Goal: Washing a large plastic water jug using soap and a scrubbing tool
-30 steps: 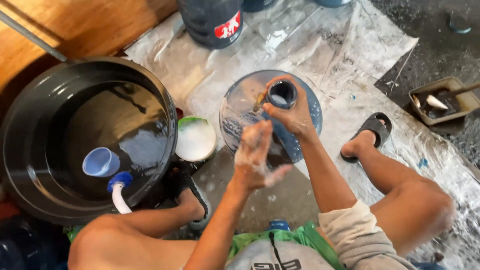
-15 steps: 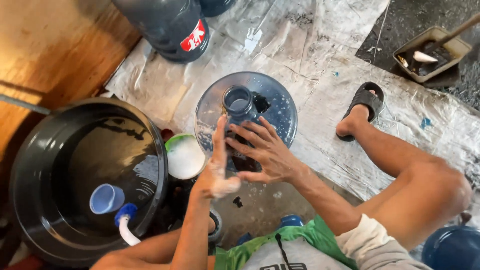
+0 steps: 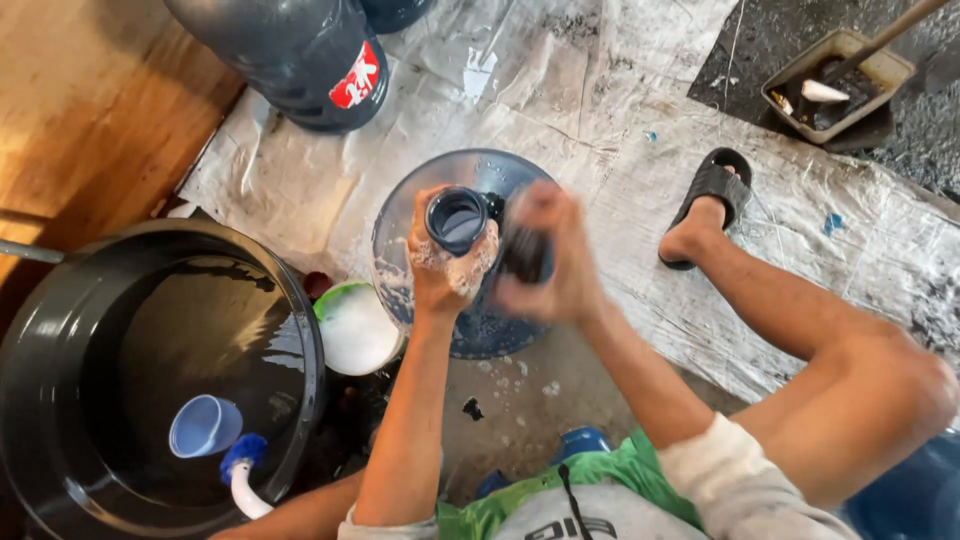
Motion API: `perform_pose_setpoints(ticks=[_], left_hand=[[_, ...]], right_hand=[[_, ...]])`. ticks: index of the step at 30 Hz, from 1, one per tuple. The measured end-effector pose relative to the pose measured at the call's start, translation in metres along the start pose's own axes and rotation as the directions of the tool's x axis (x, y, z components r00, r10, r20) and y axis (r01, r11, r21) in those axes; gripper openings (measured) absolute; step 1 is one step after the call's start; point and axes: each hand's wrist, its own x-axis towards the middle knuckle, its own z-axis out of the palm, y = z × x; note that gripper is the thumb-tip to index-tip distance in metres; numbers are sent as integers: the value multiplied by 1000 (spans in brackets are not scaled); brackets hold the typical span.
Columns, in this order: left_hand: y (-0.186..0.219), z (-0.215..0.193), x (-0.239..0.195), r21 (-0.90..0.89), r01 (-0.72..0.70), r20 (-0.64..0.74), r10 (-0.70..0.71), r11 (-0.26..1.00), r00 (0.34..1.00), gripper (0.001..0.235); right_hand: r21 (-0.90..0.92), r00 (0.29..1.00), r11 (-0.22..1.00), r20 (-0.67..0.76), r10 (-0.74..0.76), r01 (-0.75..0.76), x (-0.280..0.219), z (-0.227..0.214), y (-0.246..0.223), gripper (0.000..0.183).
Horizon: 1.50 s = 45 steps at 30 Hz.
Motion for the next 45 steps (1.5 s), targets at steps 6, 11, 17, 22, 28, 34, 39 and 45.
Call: perform_pose_setpoints(ticks=[6,11,17,22,28,34,39,45], left_hand=[[14,-4,-11,19,44,-33,-43,999,999,46],[17,-5,0,-11,36,-4,-36,999,999,45],[8,-9,-8,-48,37,13,-37,998,999,47],[9,-4,-9,-12,-48,-34,48,999,998,48],[-5,7,-8,-35,-125,-11,125,992,992,45],[-8,0,-9,-76,-214,-4,214,974,977,39],[-16,5,-5,-121,-271,-6,273,955,962,38],[-4,1,4,37,-304,1,304,952,953,33]], right_hand=[[-2,999,999,-13,-46,46,8,-1,3,70],[-13,986,986,38,-164,164,-19,11,-17,83],[-200,985,976,163,-49,82,-56,18,-24,95],[-85,989,995,-130,-65,54,-28,1,2,80],[4,948,999,-317,-30,33,-78,13,43,90],[33,924,995,-370,99,-93,-104,23,31,95],[68,943,996,-331,-35,61,-91,27,10,104],[176,941,977,-293,170,-122,-40,-1,32,79]])
